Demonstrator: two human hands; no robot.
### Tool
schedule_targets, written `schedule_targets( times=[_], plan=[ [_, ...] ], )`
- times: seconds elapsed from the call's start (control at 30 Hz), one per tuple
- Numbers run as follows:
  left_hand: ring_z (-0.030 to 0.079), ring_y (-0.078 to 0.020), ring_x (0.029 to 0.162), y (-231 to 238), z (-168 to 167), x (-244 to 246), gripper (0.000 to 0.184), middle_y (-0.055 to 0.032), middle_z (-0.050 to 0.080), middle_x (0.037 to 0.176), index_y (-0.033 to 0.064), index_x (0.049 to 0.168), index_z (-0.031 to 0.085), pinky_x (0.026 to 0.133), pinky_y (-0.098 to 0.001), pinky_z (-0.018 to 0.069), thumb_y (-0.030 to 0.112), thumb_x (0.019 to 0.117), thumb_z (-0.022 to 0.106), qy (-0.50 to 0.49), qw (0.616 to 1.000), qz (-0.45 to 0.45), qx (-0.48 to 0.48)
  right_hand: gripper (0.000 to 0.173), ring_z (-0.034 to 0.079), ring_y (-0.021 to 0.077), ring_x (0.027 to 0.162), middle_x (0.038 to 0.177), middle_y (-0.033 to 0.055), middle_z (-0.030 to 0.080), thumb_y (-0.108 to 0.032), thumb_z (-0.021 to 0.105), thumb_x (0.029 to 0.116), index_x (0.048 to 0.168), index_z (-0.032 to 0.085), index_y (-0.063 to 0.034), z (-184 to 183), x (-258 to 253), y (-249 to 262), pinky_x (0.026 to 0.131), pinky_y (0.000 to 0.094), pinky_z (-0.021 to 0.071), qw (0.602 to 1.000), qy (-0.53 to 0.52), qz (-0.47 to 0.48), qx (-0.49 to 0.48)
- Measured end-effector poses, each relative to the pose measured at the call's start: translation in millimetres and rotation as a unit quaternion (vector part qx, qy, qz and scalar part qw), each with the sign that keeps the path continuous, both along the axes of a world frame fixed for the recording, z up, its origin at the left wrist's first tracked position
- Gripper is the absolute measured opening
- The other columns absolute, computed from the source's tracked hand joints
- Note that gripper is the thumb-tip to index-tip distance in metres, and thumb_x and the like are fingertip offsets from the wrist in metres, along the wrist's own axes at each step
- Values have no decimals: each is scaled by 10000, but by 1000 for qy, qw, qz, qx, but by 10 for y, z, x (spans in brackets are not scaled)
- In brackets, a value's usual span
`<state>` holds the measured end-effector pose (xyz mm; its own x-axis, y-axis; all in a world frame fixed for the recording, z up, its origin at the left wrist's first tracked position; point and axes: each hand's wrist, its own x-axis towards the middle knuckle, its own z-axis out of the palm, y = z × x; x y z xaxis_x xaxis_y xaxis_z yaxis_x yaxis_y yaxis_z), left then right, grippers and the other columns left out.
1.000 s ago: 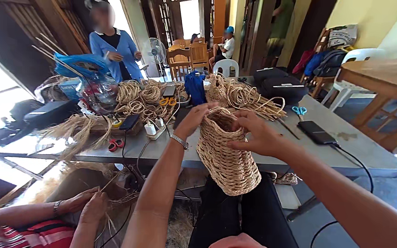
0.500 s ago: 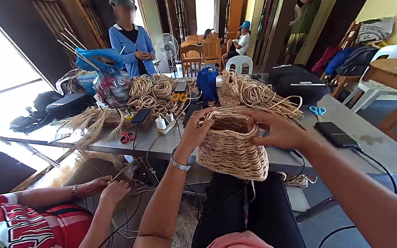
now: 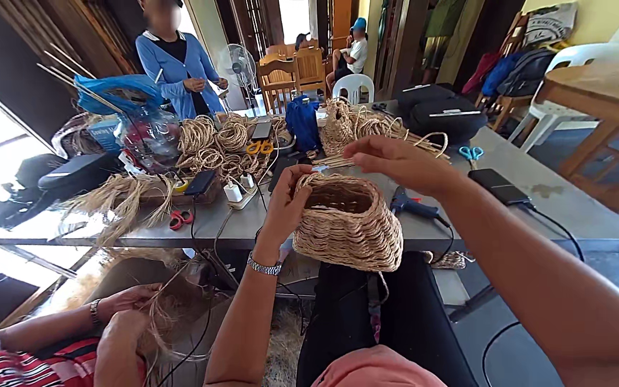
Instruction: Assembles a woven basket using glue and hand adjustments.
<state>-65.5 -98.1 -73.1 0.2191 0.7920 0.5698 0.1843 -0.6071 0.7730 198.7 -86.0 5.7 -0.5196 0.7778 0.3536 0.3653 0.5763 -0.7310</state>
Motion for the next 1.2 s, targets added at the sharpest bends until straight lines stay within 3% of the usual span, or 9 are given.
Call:
schedule_targets(
  times=[0.07,0.2,0.33,0.43,0.73,0.87,0.93,1.07,1.2],
  plan=[
    [647,-147,1100,23,-29,-4,356,-57,619,1321,117,1400,479,894,-359,566,125,1045,495,-5,1000,7,11,413,631,194,1229,1376,121,633,-304,412,1117,1386,586,-43,17,-156,224,1050,414,507,998,-63,3,18],
    [651,-153,1044,22,-45,-3,322,-68,626,1243,98,1347,469,859,-349,570,109,1028,511,-23,999,9,22,394,535,209,1346,1473,95,568,-194,351,1109,1366,618,-61,-13,-425,502,1101,451,434,986,-127,45,-102],
    [653,-150,1046,-7,-68,-13,317,-55,622,1259,121,1347,463,844,-337,572,115,1033,503,-21,999,9,23,321,632,133,990,1100,97,691,-224,464,1102,1171,709,-28,-32,-490,542,905,365,510,983,-128,48,-123],
    [651,-151,1070,-34,-81,-7,304,-50,622,1274,126,1336,458,857,-335,570,102,1037,507,-36,999,4,24,265,592,77,815,915,49,655,-238,522,1085,1088,686,-29,10,-443,507,775,285,504,983,-126,52,-125],
    [665,-140,1045,-82,-78,-13,256,-47,641,1248,119,1277,488,855,-323,573,90,1026,535,-45,998,12,30,260,661,201,784,920,120,668,-234,574,1065,1053,678,4,168,-442,237,769,393,565,968,-208,-9,139],
    [655,-117,1034,-101,-53,-38,289,-29,637,1230,132,1317,501,854,-306,566,95,1030,518,-33,999,27,32,223,633,247,836,945,163,650,-168,597,1039,1013,688,34,109,-484,254,801,397,536,955,-185,3,232],
    [658,-118,1041,-107,-54,-78,293,-27,643,1227,134,1315,516,864,-308,570,83,1026,522,-38,998,30,40,247,665,230,863,962,145,683,-214,621,1034,1027,706,18,136,-468,266,824,399,554,962,-177,12,208],
    [675,-126,1052,-90,-77,-278,316,-19,663,1245,138,1330,518,880,-318,581,56,1025,517,-46,997,31,47,423,540,119,636,706,22,600,-447,647,1000,877,713,-48,143,-289,319,629,358,462,970,-233,5,74],
    [682,-118,1050,-66,-70,-522,314,-18,677,1241,126,1330,522,877,-326,583,79,1019,516,-63,996,50,32,380,576,189,678,717,71,606,-356,664,1007,828,656,-21,-11,91,437,683,440,479,958,-287,-20,-1]
  ],
)
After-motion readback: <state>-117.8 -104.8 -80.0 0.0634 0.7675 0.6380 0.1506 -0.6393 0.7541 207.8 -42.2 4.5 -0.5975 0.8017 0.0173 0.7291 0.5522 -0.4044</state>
